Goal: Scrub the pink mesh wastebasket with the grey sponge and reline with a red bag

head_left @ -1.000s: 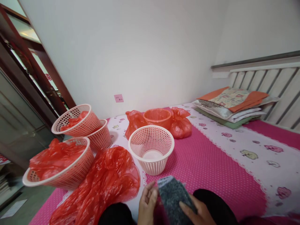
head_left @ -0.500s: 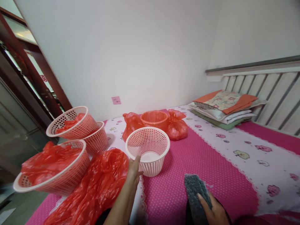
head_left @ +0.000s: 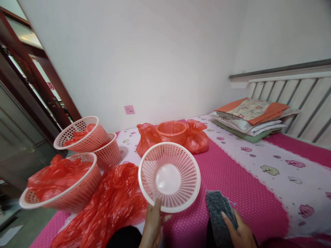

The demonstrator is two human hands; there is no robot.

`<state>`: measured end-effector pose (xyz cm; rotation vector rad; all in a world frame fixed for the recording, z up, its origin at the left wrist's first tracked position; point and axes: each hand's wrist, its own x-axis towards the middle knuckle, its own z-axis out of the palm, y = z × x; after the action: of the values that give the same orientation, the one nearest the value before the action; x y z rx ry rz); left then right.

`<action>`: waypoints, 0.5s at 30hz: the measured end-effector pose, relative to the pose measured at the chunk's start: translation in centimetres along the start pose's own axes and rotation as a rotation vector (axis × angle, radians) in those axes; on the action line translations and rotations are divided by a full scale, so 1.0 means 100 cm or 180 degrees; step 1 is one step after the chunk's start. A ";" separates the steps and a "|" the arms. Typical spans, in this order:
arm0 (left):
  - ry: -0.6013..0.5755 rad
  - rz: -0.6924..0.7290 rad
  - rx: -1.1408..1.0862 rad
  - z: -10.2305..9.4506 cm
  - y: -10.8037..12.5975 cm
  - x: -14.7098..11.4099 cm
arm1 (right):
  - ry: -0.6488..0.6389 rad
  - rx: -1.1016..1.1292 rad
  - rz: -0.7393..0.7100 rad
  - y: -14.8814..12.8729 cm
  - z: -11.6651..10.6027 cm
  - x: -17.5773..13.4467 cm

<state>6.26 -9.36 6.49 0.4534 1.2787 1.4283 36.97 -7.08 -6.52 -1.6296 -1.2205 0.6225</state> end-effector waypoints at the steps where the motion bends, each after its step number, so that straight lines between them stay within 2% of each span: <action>1: -0.0093 0.0004 -0.0023 0.000 -0.001 -0.004 | -0.0001 0.0063 0.0087 -0.002 0.000 0.002; 4: -0.0211 0.0048 -0.0056 0.001 -0.005 -0.013 | 0.0079 0.0311 0.0343 -0.023 -0.002 0.014; 8: -0.0038 0.0096 -0.0069 0.003 -0.012 -0.014 | 0.0228 0.0540 0.0270 -0.085 -0.006 0.041; 10: -0.0084 0.0041 0.0011 0.002 -0.009 -0.014 | 0.0145 0.0347 -0.0081 -0.119 -0.007 0.059; 15: -0.0321 -0.0093 0.0193 -0.007 0.012 -0.009 | -0.0380 -0.0559 -0.0914 -0.189 0.000 0.109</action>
<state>5.39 -10.16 7.65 0.5389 1.2451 1.3287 32.92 3.49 12.19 -1.5357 -1.6004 0.4459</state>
